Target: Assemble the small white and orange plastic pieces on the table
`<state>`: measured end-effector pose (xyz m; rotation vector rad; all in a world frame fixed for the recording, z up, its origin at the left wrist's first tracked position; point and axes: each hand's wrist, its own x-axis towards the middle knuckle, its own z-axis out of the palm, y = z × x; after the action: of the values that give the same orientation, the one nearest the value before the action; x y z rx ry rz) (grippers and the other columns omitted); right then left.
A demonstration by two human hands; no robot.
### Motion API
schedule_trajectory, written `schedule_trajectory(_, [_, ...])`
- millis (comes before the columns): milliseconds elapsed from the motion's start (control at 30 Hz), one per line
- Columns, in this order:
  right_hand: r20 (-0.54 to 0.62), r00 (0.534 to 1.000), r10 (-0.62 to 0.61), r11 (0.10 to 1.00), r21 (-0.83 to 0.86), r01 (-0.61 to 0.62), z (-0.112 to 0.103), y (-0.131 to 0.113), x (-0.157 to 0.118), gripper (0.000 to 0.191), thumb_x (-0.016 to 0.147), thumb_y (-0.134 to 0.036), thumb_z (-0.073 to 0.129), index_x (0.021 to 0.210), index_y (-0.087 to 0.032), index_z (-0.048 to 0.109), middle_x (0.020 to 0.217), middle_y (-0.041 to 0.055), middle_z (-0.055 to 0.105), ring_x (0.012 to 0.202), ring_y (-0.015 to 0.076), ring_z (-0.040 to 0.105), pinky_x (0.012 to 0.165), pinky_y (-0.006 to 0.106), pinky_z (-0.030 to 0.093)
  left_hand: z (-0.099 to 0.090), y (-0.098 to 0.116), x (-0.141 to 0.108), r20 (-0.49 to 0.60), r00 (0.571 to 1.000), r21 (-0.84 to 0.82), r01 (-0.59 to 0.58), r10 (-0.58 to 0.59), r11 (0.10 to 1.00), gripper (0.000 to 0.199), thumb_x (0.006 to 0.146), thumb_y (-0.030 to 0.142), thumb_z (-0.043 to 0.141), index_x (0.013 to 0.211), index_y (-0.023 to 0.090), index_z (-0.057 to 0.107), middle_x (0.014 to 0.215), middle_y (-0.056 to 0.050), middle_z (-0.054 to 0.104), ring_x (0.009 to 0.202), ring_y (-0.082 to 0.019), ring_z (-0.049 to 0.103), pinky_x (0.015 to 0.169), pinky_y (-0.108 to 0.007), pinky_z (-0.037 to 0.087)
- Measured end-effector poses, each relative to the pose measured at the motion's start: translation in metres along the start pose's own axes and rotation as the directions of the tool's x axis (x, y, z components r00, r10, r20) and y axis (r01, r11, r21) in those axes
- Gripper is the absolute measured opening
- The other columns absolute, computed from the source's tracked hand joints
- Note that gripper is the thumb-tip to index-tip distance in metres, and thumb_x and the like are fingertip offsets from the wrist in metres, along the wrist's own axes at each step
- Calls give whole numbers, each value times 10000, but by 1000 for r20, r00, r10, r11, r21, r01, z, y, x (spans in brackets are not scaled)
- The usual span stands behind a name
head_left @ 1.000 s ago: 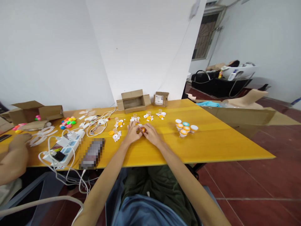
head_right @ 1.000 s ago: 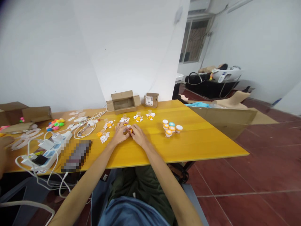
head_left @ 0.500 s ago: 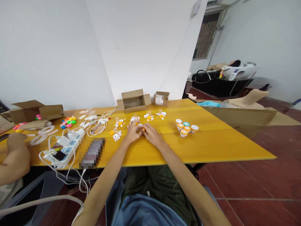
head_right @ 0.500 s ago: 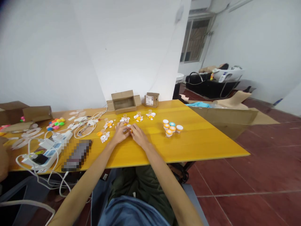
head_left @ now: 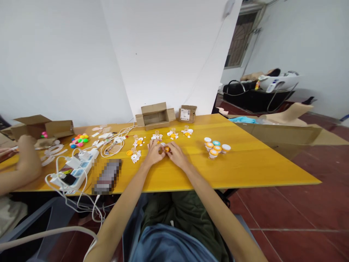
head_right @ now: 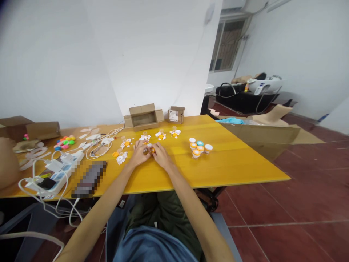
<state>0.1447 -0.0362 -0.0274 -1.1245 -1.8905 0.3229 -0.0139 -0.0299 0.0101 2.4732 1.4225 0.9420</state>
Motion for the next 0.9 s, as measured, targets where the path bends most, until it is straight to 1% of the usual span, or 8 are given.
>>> schedule_trajectory(200, [-5, 998, 63, 983, -171, -63, -3, 0, 1, 199, 841, -83, 556, 911, -236, 662, 969, 44, 656, 916, 205, 612, 855, 325, 507, 3, -4, -1, -2, 999, 4, -43, 43, 999, 94, 710, 147, 659, 719, 238, 637, 1292, -82, 595, 1244, -340, 453, 1035, -546, 402])
schedule_trajectory(333, [-18, 994, 110, 948, -298, -110, -6, 2, 1, 145, 861, -135, 584, 898, -238, 680, 959, 74, 683, 947, 243, 617, 858, 354, 489, 5, -7, -1, -23, 999, -15, -23, 23, 1000, 153, 695, 126, 656, 777, 255, 661, 1286, -74, 598, 1240, -338, 454, 1031, -537, 399])
schedule_trajectory(467, [-18, 989, 150, 921, -360, -147, -7, 2, 1, 134, 878, -161, 590, 914, -242, 690, 979, 89, 695, 946, 258, 619, 829, 358, 473, 4, -8, 2, -120, 991, -65, 49, -56, 997, 170, 709, 128, 640, 799, 268, 675, 1230, -54, 618, 1207, -322, 490, 1047, -525, 396])
schedule_trajectory(600, [-22, 983, 182, 911, -373, -177, -8, -2, 0, 133, 888, -168, 589, 937, -233, 694, 1017, 98, 686, 978, 264, 605, 845, 368, 461, 1, -11, 7, -243, 960, -168, 99, -139, 981, 165, 738, 126, 605, 798, 261, 679, 1123, -48, 646, 1148, -293, 539, 1062, -493, 401])
schedule_trajectory(667, [-25, 989, 144, 919, -367, -143, -9, -5, -1, 139, 894, -170, 590, 961, -231, 696, 1031, 97, 676, 993, 266, 591, 852, 375, 459, -1, -14, 9, -288, 941, -239, 108, -177, 965, 166, 754, 123, 585, 801, 255, 674, 1078, -40, 657, 1123, -274, 560, 1056, -468, 414])
schedule_trajectory(767, [-13, 1000, 22, 936, -352, -25, -10, -11, -2, 175, 904, -176, 597, 1029, -243, 701, 1083, 97, 660, 1039, 270, 565, 873, 385, 450, -4, -17, 12, -328, 911, -350, 127, -248, 928, 147, 768, 134, 579, 790, 253, 663, 1024, -24, 671, 1106, -253, 581, 1041, -430, 434])
schedule_trajectory(833, [28, 999, -27, 933, -357, 36, -10, -15, -3, 190, 914, -188, 605, 1060, -251, 708, 1139, 102, 645, 1084, 274, 544, 895, 395, 436, -5, -20, 13, -336, 891, -417, 151, -306, 896, 137, 763, 138, 575, 772, 251, 654, 989, -15, 682, 1088, -245, 595, 1027, -414, 448])
schedule_trajectory(900, [83, 995, -47, 927, -368, 75, -11, -20, -4, 191, 929, -198, 600, 1063, -258, 722, 1183, 103, 630, 1115, 272, 529, 909, 399, 424, -5, -22, 13, -333, 873, -476, 172, -357, 862, 147, 749, 131, 559, 760, 247, 649, 963, -9, 690, 1063, -237, 608, 1014, -401, 460])
